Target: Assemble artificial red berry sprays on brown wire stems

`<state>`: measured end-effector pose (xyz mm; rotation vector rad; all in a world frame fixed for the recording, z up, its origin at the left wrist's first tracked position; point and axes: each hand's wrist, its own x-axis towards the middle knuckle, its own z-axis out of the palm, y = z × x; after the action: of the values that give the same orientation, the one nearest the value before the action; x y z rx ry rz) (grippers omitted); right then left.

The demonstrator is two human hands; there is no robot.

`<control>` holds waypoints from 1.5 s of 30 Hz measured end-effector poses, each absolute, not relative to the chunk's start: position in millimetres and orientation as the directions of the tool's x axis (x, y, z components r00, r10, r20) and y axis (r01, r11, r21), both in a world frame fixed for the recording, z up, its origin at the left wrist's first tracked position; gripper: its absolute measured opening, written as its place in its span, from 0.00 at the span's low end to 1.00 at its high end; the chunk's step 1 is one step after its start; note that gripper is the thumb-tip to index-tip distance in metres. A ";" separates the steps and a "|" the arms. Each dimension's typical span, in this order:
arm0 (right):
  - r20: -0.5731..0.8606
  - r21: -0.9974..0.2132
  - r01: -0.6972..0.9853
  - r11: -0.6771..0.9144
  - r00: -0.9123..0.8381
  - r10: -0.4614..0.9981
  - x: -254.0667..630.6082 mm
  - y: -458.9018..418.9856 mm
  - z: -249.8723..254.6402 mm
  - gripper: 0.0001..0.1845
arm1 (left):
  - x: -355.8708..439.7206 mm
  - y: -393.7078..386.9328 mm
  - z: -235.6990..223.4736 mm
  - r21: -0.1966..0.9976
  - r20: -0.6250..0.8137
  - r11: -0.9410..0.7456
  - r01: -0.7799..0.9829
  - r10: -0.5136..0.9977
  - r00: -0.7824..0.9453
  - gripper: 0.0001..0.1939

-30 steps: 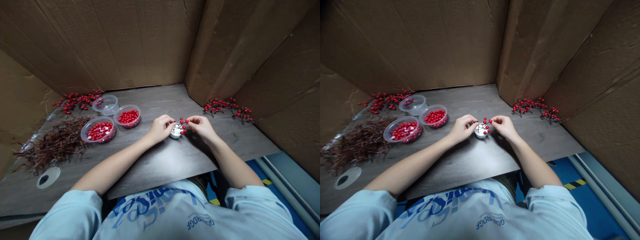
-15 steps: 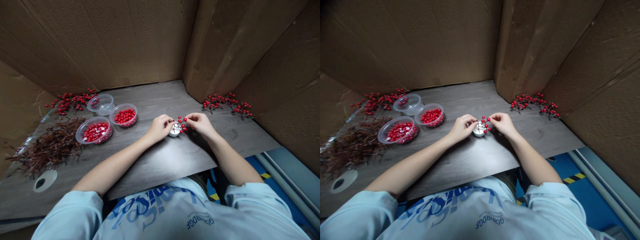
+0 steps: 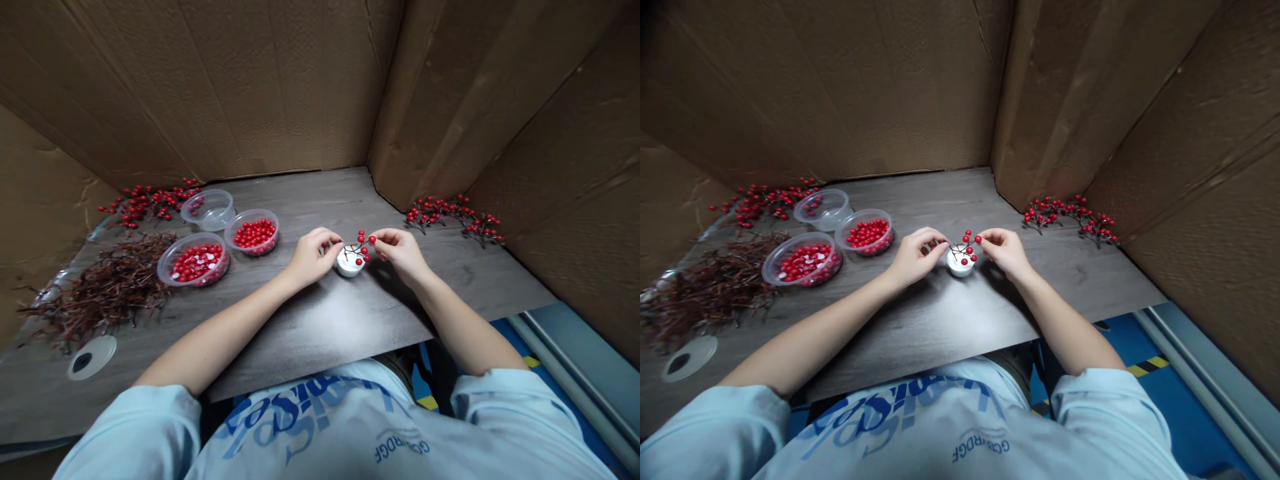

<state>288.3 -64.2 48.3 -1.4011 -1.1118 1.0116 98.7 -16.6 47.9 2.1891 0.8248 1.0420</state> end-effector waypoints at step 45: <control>-0.211 -0.033 0.683 0.730 -0.719 0.662 96.2 92.1 87.6 0.12 | -16.7 -19.6 0.0 0.996 0.001 0.025 -0.090 0.958 0.285 0.16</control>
<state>96.2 92.1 87.6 -1.2141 -3.0928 0.1816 -16.7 -19.6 0.0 1.2562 0.9350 1.0286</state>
